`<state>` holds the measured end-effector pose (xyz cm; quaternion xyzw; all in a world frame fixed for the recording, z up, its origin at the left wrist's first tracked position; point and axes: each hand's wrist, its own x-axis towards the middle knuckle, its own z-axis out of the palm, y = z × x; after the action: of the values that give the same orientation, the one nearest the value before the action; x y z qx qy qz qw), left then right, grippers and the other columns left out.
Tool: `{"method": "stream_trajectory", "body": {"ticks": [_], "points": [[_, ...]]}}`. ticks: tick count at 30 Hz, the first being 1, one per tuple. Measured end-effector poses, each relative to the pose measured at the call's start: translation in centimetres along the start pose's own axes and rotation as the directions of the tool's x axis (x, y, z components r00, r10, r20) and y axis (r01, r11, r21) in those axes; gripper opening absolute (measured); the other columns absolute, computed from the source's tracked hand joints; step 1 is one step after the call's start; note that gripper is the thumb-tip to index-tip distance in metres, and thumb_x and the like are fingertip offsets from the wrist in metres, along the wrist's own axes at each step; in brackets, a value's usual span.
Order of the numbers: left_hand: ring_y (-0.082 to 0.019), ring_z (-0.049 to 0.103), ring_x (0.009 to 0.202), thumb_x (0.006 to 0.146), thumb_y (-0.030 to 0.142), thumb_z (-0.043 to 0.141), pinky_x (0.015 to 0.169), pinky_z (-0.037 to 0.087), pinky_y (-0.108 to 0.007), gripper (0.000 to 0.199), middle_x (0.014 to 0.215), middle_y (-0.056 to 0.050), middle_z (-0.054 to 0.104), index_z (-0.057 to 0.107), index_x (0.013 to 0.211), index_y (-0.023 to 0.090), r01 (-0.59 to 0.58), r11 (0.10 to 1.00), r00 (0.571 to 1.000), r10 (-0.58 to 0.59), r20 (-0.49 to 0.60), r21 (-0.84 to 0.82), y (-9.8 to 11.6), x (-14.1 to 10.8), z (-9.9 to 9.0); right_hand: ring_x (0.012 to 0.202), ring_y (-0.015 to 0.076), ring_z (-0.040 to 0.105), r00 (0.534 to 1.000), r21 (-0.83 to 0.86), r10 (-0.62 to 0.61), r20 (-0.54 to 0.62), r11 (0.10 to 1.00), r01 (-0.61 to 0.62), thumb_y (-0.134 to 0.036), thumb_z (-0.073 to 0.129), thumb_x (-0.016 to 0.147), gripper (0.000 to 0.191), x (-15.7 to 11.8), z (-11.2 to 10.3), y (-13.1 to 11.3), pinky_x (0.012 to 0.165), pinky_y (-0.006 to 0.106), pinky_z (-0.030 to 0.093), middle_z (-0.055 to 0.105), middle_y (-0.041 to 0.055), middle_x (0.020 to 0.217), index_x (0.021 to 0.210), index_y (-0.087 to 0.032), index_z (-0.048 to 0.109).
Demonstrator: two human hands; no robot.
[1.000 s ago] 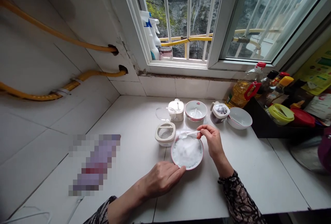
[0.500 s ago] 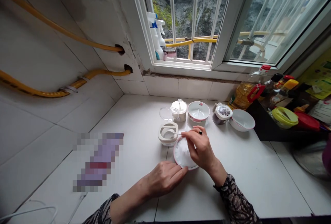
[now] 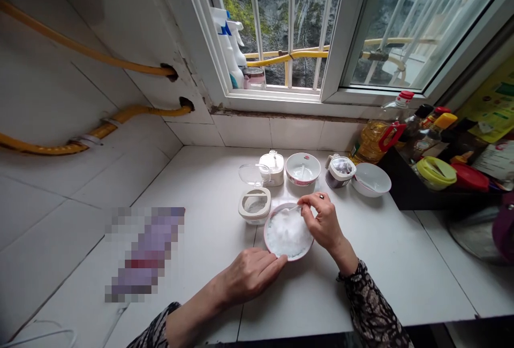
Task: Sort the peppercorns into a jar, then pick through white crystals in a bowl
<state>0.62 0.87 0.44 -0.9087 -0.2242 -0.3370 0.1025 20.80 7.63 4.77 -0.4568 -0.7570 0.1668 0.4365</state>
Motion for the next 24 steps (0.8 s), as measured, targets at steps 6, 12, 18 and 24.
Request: {"method": "stream_trajectory", "body": {"ticks": [6, 12, 18, 24], "points": [[-0.011, 0.048, 0.046, 0.095, 0.006, 0.037, 0.039, 0.037, -0.026, 0.022, 0.057, 0.003, 0.053, 0.058, 0.094, 0.01, -0.009, 1.0, 1.0, 0.009, -0.003, 0.008, 0.0, 0.2, -0.2, 0.079, 0.0233, 0.062, 0.988, 0.09, 0.152, 0.032, 0.984, -0.154, -0.021, 0.052, 0.081, 0.017, 0.0, 0.3, -0.2, 0.082, 0.038, 0.046, 0.066, 0.0004, 0.057, 0.077, -0.024, 0.069], [-0.01, 0.048, 0.046, 0.094, 0.005, 0.039, 0.04, 0.037, -0.024, 0.019, 0.057, 0.003, 0.052, 0.058, 0.095, 0.009, -0.014, 1.0, 1.0, 0.014, 0.001, 0.009, -0.1, 0.2, -0.2, 0.057, 0.0173, 0.058, 0.908, 0.32, 0.416, 0.046, 0.855, -0.408, -0.03, 0.055, 0.076, 0.016, 0.6, -0.6, -0.1, 0.066, 0.032, 0.046, 0.062, -0.0011, 0.054, 0.071, -0.02, 0.066], [-0.01, 0.049, 0.046, 0.094, 0.006, 0.04, 0.039, 0.038, -0.022, 0.018, 0.057, 0.003, 0.053, 0.058, 0.096, 0.009, -0.015, 1.0, 1.0, 0.015, 0.01, 0.021, 0.0, 0.1, -0.2, 0.053, 0.0153, 0.055, 0.868, 0.422, 0.491, 0.079, 0.772, -0.475, -0.03, 0.058, 0.07, 0.015, 0.8, -0.4, 0.3, 0.062, 0.03, 0.045, 0.059, -0.002, 0.049, 0.068, -0.019, 0.067], [-0.011, 0.048, 0.045, 0.094, 0.006, 0.039, 0.037, 0.038, -0.025, 0.02, 0.056, 0.004, 0.052, 0.058, 0.096, 0.009, -0.015, 0.999, 1.0, 0.015, -0.011, 0.036, 0.0, 0.1, -0.1, 0.051, 0.0152, 0.053, 0.859, 0.438, 0.503, 0.099, 0.753, -0.491, -0.031, 0.057, 0.068, 0.015, 0.8, -0.3, 0.5, 0.061, 0.03, 0.045, 0.058, -0.0025, 0.047, 0.067, -0.019, 0.067]]}}
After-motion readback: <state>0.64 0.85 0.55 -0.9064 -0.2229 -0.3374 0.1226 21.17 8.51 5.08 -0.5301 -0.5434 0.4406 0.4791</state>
